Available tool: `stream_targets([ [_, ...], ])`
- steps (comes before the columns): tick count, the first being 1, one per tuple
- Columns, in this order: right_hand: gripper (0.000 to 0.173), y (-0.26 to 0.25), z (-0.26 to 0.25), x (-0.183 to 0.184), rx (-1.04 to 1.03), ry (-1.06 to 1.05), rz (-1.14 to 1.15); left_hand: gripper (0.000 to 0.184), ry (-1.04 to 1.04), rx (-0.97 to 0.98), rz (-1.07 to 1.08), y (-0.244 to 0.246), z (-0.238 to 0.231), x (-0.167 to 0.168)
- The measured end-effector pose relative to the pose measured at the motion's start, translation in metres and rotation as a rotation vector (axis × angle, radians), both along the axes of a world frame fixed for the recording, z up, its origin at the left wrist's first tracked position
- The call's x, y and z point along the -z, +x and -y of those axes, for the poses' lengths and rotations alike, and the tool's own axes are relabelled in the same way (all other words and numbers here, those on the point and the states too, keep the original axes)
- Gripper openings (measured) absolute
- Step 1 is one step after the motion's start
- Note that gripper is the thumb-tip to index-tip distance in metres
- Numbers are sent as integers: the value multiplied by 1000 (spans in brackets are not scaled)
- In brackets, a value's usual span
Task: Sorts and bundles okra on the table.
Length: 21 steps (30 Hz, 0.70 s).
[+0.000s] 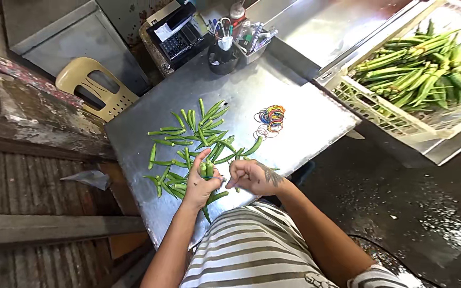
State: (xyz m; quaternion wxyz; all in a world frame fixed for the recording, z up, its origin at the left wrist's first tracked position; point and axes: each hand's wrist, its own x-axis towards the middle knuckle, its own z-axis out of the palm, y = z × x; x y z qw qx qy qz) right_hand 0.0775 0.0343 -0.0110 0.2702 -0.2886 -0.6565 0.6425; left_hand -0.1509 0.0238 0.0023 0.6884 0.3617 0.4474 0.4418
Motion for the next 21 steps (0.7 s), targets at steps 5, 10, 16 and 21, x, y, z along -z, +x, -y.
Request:
stream_targets([
  [5, 26, 8, -3, -32, -202, 216, -580, 90, 12, 84, 82, -21, -1, 1],
  [10, 20, -14, 7, 3, 10, -213, -883, 87, 129, 37, 403, -15, -11, -8],
  [16, 65, -46, -1, -3, 388, -77, -805, 90, 323, 72, -147, 13, -9, -20],
  [21, 71, -40, -11, -29, 420, 468, -125, 120, 434, 364, -1120, 17, -17, -50],
])
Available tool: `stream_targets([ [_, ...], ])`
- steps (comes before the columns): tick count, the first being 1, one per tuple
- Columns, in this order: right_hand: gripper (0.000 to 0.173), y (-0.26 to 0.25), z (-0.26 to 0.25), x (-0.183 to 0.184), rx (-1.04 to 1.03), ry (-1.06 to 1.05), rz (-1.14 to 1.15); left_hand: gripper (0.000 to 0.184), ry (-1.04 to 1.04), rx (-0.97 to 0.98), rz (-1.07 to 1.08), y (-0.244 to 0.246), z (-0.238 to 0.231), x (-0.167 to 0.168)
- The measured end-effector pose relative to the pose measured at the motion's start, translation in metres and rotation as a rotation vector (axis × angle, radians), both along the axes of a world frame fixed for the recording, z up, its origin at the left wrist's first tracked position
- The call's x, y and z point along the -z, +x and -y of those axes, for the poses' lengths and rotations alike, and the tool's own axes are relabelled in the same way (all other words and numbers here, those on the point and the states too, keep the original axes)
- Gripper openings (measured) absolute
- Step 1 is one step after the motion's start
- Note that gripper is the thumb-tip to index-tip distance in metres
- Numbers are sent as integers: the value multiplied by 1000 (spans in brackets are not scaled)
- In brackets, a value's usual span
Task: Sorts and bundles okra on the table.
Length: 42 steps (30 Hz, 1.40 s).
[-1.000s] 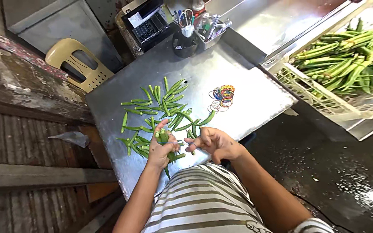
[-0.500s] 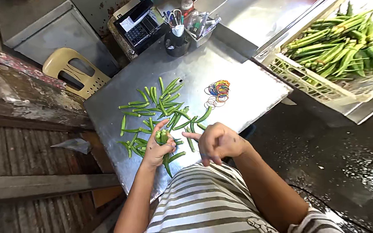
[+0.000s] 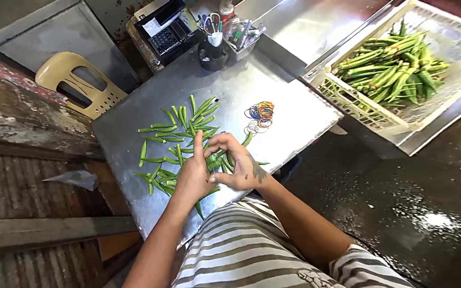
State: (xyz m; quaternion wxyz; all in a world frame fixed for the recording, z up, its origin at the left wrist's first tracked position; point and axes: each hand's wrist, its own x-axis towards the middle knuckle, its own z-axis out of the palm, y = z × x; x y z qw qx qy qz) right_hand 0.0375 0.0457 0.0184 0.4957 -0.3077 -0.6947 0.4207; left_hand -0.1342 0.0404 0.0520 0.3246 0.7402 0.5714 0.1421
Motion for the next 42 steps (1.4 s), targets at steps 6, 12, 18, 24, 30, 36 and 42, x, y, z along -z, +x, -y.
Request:
stream_targets([
  [6, 58, 7, -3, 8, -100, -108, 105, 117, -35, 104, -129, 1, -1, -9],
  [12, 27, 54, -11, 15, -117, -568, -95, 127, 70, 44, 182, -26, 0, 19],
  [18, 22, 218, -49, 12, 795, -504, -470, 109, -37, -201, 193, -76, 1, 32],
  [24, 47, 224, -88, 22, 899, -581, -557, 94, -280, -230, 87, -95, -5, 51],
  [30, 37, 74, -59, 65, 303, -509, 439, 78, -264, -155, -58, -98, 1, 68],
  [36, 33, 38, -41, 80, 667, -442, 1038, 62, -199, -240, -48, -113, 17, 76],
  [42, 50, 55, -46, 82, 830, -730, 802, 33, -103, -198, 67, -92, 5, 89],
])
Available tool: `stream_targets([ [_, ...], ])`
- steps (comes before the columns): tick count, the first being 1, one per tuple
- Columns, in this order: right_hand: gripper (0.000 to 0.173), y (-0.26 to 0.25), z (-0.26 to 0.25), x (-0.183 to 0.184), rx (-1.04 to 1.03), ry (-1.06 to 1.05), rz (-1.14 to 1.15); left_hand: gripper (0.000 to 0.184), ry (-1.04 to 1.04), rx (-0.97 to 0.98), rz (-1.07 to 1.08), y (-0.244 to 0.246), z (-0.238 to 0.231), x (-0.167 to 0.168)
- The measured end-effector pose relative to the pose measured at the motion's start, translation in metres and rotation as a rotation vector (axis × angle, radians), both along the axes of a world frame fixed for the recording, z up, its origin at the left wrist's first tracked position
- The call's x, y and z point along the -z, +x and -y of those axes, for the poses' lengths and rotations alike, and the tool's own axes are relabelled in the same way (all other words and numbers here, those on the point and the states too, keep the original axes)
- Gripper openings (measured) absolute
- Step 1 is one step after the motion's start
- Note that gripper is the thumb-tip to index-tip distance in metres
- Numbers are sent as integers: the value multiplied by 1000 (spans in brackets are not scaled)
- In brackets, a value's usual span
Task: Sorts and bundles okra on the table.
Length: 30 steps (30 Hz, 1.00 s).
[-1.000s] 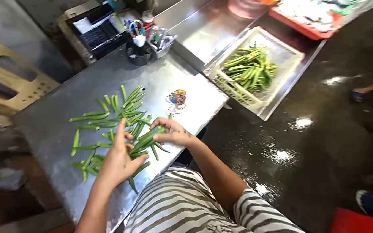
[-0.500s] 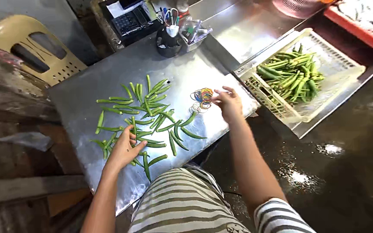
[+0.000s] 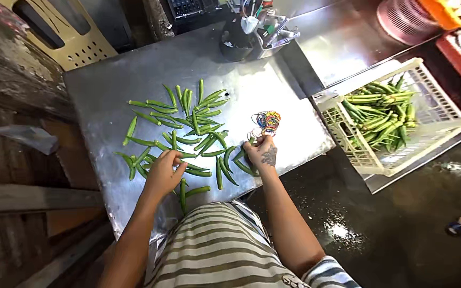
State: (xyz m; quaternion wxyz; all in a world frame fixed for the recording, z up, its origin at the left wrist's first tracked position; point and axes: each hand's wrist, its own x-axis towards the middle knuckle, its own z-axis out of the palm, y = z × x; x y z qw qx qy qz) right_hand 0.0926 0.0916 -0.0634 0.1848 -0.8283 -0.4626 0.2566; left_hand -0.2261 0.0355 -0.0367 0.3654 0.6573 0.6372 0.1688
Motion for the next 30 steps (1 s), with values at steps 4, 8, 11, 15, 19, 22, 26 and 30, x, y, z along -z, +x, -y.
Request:
stream_targets([
  [4, 29, -14, 10, -18, -122, 259, -371, 27, -52, -161, 485, 41, -9, -9],
  [8, 16, -36, 21, -41, -386, 289, -735, 32, -459, -186, 958, 69, -4, -10],
  [11, 19, -12, 25, -33, -432, 260, -298, 16, -452, -259, 1027, 71, 9, 3],
  [15, 37, 24, 47, -10, -675, -130, 148, 14, -274, -411, 916, 36, 26, 22],
  [19, 31, 18, 71, 3, -645, 43, 127, 11, -268, -619, 857, -11, 44, 15],
  [22, 37, -20, 69, -19, -598, 159, -100, 16, -391, -611, 1041, -15, 61, 6],
  [26, 31, -84, 72, -35, -766, 98, -599, 29, -459, -475, 1139, 14, 72, 14],
  [30, 24, -99, 68, -24, -767, 58, -649, 20, -431, -643, 1080, 19, 67, 11],
])
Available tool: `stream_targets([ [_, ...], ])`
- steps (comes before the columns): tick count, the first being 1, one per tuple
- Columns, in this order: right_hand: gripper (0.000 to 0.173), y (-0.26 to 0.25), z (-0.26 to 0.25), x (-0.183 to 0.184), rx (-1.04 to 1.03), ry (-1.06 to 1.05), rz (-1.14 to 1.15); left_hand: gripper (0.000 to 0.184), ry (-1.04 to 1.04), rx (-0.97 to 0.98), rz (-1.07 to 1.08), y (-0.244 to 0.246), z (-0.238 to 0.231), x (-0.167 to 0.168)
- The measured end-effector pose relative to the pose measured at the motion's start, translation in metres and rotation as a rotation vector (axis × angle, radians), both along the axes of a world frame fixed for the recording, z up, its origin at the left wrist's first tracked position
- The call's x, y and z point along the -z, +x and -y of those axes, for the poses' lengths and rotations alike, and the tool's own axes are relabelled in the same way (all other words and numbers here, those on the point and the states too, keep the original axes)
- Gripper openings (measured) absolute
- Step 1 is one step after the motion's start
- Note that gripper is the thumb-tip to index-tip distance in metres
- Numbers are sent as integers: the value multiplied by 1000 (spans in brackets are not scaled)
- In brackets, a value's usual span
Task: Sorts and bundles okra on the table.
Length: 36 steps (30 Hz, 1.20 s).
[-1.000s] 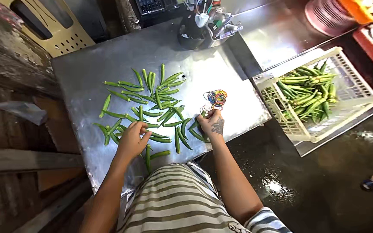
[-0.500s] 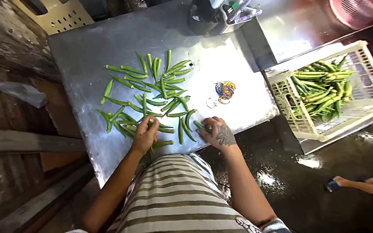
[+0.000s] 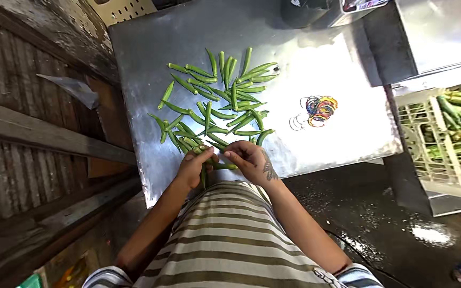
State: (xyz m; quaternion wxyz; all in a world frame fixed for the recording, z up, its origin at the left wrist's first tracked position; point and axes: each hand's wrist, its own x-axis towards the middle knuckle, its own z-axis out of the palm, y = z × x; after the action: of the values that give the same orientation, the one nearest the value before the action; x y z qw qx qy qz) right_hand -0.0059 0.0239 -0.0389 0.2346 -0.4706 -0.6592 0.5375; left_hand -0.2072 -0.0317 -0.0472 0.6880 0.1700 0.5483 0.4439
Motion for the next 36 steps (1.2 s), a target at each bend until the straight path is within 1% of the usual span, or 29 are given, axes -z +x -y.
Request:
stream_targets([
  [2, 22, 6, -3, 4, 22, -22, 80, 35, 2, -50, -8, -13, 2, 4],
  [3, 22, 9, -4, 8, 17, -4, 127, 43, 7, -61, 14, -23, 4, 5],
  [4, 24, 12, -4, 12, -7, 32, 181, 47, 4, -75, 51, -32, 6, 5],
  [5, 26, 13, -3, 16, -51, 75, 234, 47, -3, -87, 84, -40, 7, 4],
  [6, 29, 12, -2, 21, -111, 115, 291, 40, 5, -87, 84, -47, 8, 3],
  [7, 32, 10, -1, 24, -187, 139, 353, 28, 24, -57, 48, -51, 9, 2],
  [8, 33, 7, 1, 26, -270, 150, 432, 17, 42, 7, -36, -52, 10, 1],
  [9, 33, 4, 2, 26, -354, 145, 523, 16, 47, 92, -165, -51, 11, 0],
  [10, 31, 1, 3, 26, -427, 153, 596, 22, 36, 178, -296, -46, 12, -1],
  [11, 29, -1, 4, 26, -493, 166, 649, 26, 16, 238, -384, -41, 13, -1],
  [12, 27, -2, 3, 26, -546, 185, 686, 28, -11, 256, -402, -35, 13, -1],
  [13, 24, -2, 2, 26, -575, 218, 709, 27, -34, 226, -357, -30, 13, -1],
  [16, 18, 2, 1, 29, -562, 324, 725, 16, -74, 42, -97, -28, 15, -2],
  [18, 18, 4, -1, 27, -556, 303, 742, 9, -81, -9, -34, -34, 17, -2],
  [20, 24, 6, -6, 23, -554, 232, 730, 12, -77, 31, -50, -44, 19, -4],
  [22, 38, 4, -14, 18, -518, 180, 660, 14, -58, 79, -117, -54, 22, -6],
  [23, 42, 1, -18, 15, -494, 173, 633, 11, -45, 77, -164, -59, 24, -5],
  [24, 43, -4, -22, 12, -477, 178, 618, 11, -36, 61, -208, -64, 27, -3],
  [27, 39, -24, -36, 3, -454, 265, 561, 18, -26, 16, -310, -78, 32, -1],
  [29, 36, -40, -44, -3, -466, 291, 531, 21, -12, -16, -283, -86, 35, -4],
  [32, 34, -59, -51, -4, -502, 297, 493, 31, 46, -37, -164, -98, 44, -7],
  [34, 32, -70, -51, -1, -515, 313, 462, 31, 85, -75, -74, -103, 53, -5],
  [36, 32, -81, -48, 1, -547, 339, 447, 27, 75, -133, -46, -103, 57, -4],
])
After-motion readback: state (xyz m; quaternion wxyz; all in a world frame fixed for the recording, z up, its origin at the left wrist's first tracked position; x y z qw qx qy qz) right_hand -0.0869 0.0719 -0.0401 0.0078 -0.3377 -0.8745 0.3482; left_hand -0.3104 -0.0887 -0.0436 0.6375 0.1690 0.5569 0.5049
